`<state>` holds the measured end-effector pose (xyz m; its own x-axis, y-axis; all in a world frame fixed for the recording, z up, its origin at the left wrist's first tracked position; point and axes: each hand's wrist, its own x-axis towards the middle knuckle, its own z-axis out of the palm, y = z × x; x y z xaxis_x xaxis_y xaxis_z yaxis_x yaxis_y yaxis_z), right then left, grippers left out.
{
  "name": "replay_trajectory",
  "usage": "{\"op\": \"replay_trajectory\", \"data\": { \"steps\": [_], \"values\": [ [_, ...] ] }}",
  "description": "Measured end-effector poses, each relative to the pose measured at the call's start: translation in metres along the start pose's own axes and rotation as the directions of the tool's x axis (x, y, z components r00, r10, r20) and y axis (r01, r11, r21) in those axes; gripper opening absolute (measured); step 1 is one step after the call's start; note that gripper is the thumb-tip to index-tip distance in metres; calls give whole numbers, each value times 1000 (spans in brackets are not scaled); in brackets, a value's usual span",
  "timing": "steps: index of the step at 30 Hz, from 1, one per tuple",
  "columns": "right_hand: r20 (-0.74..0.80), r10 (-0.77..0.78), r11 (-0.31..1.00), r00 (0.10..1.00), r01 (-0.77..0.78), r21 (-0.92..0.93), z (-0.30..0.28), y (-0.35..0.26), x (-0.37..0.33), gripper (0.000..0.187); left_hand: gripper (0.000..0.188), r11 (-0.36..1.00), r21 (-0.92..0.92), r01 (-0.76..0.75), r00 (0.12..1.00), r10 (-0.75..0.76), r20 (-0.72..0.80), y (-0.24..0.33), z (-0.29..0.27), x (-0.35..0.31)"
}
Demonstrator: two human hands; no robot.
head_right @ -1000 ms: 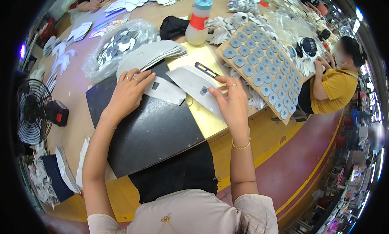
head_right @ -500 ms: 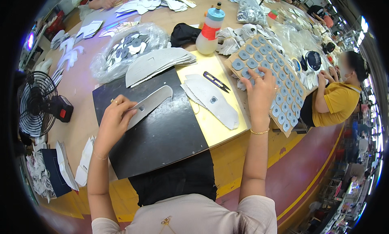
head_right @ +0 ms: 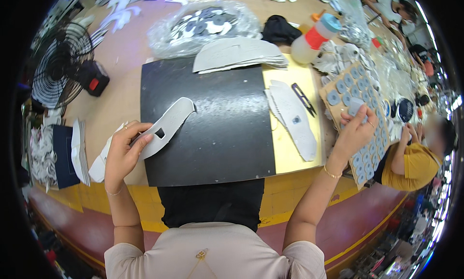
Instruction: The person applies glue from a squeeze bottle onto small gray fabric pieces arranged on a cardboard sheet. They then pick up a white fabric piece and place it over a glued gray piece, pressing it down to adhere.
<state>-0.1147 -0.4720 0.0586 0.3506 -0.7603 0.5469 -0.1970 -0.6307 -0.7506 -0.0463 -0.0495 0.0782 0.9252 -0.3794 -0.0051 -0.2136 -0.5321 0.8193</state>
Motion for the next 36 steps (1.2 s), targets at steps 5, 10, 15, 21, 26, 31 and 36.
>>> {"op": "replay_trajectory", "data": {
  "steps": [5,10,15,21,26,31,36],
  "values": [
    [356,-590,804,725,566,181,26,-53,-78,4,17,999,-36,38,999,-37,13,7,-12,-13],
    [541,-807,572,237,543,615,40,-82,-161,24,17,998,-57,-3,997,-1,-71,13,-27,-25],
    [644,-744,649,176,421,634,25,-96,-157,31,17,985,-95,-141,989,143,21,7,-41,-32],
    [715,-584,775,385,0,632,8,-110,-144,69,17,939,-302,-161,808,301,506,15,-11,-29],
    [894,-443,896,-71,-27,443,-3,-112,-142,24,11,961,-256,-105,841,223,493,6,28,-27],
    [992,-130,983,11,-129,130,-10,-104,-155,14,10,990,-82,112,919,-72,389,5,44,-44],
    [984,-121,975,127,-169,142,-9,-104,-162,23,10,985,-85,148,933,-110,342,6,54,-58]
  ]
}}
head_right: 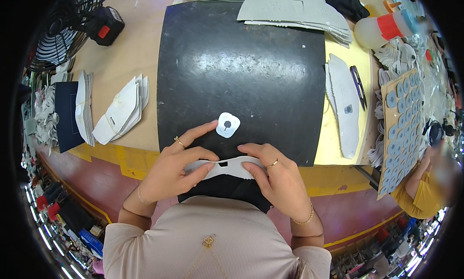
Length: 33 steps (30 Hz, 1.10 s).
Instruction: The person applies glue from a squeeze bottle onto small gray fabric pieces arranged on a cardboard sheet. They then pick up a white fabric piece and place it over a glued gray piece, pressing it down to adhere.
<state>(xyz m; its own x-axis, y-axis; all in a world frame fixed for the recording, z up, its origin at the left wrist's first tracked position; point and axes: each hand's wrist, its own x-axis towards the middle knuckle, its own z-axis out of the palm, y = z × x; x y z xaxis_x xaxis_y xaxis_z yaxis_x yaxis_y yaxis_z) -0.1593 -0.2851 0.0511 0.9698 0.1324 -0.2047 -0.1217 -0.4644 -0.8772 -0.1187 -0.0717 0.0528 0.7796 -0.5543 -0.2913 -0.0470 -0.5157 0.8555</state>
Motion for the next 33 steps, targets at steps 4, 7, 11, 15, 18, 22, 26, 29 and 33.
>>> {"op": "replay_trajectory", "data": {
  "steps": [4,7,11,15,18,22,26,29,33],
  "values": [
    [30,22,1000,999,-22,-17,-3,2,-3,22,11,1000,-17,2,1000,-1,20,1,2,-5],
    [12,34,999,999,-34,-9,-3,2,-3,19,11,1000,-27,-6,1000,6,4,0,3,-4],
    [-106,24,999,994,-19,45,2,5,0,16,9,974,-210,90,992,-106,-64,-4,5,-1],
    [-120,-1,999,993,8,53,0,11,7,13,6,987,-143,-75,977,44,-209,-14,-5,12],
    [-130,-133,988,983,121,-91,-1,6,21,11,9,992,-81,-94,971,74,-227,-13,-7,17],
    [-222,-143,983,965,111,-149,5,0,31,13,10,1000,-21,-9,972,4,-236,-2,-7,26],
    [-243,-116,978,963,67,-200,7,0,34,20,15,1000,11,-27,970,29,-242,-7,-4,33],
    [-246,-113,974,963,58,-220,7,3,36,23,16,982,140,-126,953,159,-257,-15,-4,37],
    [-240,-119,972,964,63,-226,6,5,38,24,19,984,148,-94,960,129,-248,-15,-2,37]
  ]
}}
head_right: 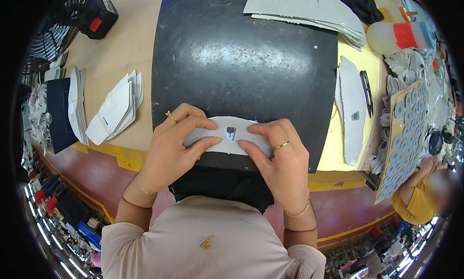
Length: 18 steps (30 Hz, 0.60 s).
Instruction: The person applies glue from a squeeze bottle onto small gray fabric pieces arranged on a cardboard sheet. They then pick up a white fabric piece and place it over a glued gray piece, pressing it down to adhere.
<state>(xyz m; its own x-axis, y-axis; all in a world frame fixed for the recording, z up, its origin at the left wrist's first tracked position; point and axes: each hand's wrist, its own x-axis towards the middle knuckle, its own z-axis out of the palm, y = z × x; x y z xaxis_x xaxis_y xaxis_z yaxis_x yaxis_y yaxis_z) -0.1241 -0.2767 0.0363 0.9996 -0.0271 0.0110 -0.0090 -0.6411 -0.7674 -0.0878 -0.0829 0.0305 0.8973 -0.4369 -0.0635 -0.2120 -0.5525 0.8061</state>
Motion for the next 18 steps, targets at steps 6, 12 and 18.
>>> {"op": "replay_trajectory", "data": {
  "steps": [6,12,18],
  "values": [
    [2,-6,1000,1000,6,-14,0,0,1,25,21,1000,18,7,1000,-7,4,0,2,1],
    [8,3,1000,1000,-3,-8,0,1,2,24,21,999,33,-17,1000,17,-8,-3,3,2],
    [21,-1,1000,1000,2,-11,0,2,2,23,20,1000,23,-1,1000,1,-6,-3,3,2]
  ]
}}
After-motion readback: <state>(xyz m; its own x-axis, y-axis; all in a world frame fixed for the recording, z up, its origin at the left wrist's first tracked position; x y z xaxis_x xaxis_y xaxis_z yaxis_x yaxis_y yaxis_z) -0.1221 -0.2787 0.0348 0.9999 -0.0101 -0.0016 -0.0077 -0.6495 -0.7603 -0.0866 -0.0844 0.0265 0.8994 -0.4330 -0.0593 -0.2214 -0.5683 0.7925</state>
